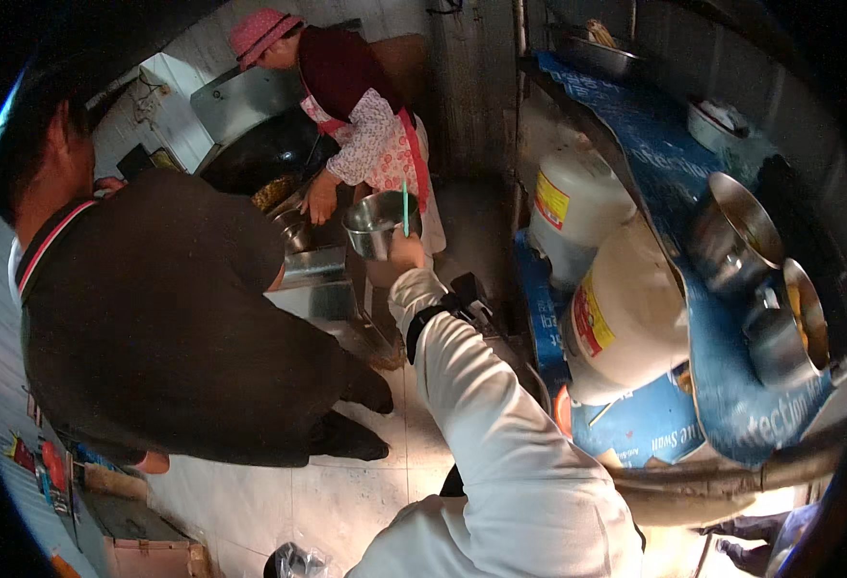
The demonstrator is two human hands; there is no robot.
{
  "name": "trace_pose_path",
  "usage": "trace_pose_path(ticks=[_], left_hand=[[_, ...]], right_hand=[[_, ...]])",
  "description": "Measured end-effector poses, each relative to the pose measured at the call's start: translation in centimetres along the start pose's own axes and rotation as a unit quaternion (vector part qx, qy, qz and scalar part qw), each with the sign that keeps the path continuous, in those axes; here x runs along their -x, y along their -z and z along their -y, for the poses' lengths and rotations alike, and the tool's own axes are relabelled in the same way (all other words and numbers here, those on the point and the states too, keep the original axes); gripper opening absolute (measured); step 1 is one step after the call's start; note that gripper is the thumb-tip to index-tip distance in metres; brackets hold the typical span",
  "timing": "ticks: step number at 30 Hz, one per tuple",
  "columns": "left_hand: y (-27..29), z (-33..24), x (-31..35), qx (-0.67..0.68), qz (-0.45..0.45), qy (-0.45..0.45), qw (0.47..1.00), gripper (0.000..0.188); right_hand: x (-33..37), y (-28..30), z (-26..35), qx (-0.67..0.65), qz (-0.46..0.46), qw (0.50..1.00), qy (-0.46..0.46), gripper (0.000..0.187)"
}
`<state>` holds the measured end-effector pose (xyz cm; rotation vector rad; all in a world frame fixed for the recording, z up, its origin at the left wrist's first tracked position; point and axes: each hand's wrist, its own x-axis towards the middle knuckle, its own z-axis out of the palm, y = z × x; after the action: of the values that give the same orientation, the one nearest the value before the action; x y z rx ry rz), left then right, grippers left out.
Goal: The recorder packages food containers and uses a scoop to serve steamed rice into a metal bowl.
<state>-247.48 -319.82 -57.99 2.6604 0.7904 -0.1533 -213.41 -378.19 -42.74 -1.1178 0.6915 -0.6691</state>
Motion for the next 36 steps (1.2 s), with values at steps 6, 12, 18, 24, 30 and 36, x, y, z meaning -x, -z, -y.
trace_pose_path(ticks=[6, 12, 18, 24, 30, 36], left_hand=[[-1.5, -10.1, -3.0, -0.008, 0.022, 0.049, 0.999, 0.039], [-2.0, -16.2, -2.4, 0.000, 0.033, 0.096, 0.995, 0.039], [-1.9, -18.2, -1.5, 0.016, 0.032, 0.135, 0.990, 0.039], [-1.7, -17.0, 0.6, 0.035, 0.021, 0.184, 0.982, 0.039], [-2.6, -11.5, 4.4, 0.061, 0.013, 0.237, 0.970, 0.038], [-4.7, 0.1, 13.8, 0.095, -0.015, 0.305, 0.948, 0.038]], right_hand=[[-10.0, -4.9, -7.1, 0.224, 0.044, 0.966, 0.120, 0.032], [-16.3, -10.6, -9.3, 0.237, 0.163, 0.957, 0.028, 0.030], [-18.5, -14.4, -11.0, 0.293, 0.178, 0.937, 0.065, 0.034], [-20.6, -18.1, -15.7, 0.329, 0.191, 0.922, 0.065, 0.035], [-20.3, -19.5, -21.4, 0.382, 0.125, 0.909, 0.108, 0.039], [-5.9, -4.4, -20.2, 0.232, 0.333, 0.861, -0.307, 0.017]])
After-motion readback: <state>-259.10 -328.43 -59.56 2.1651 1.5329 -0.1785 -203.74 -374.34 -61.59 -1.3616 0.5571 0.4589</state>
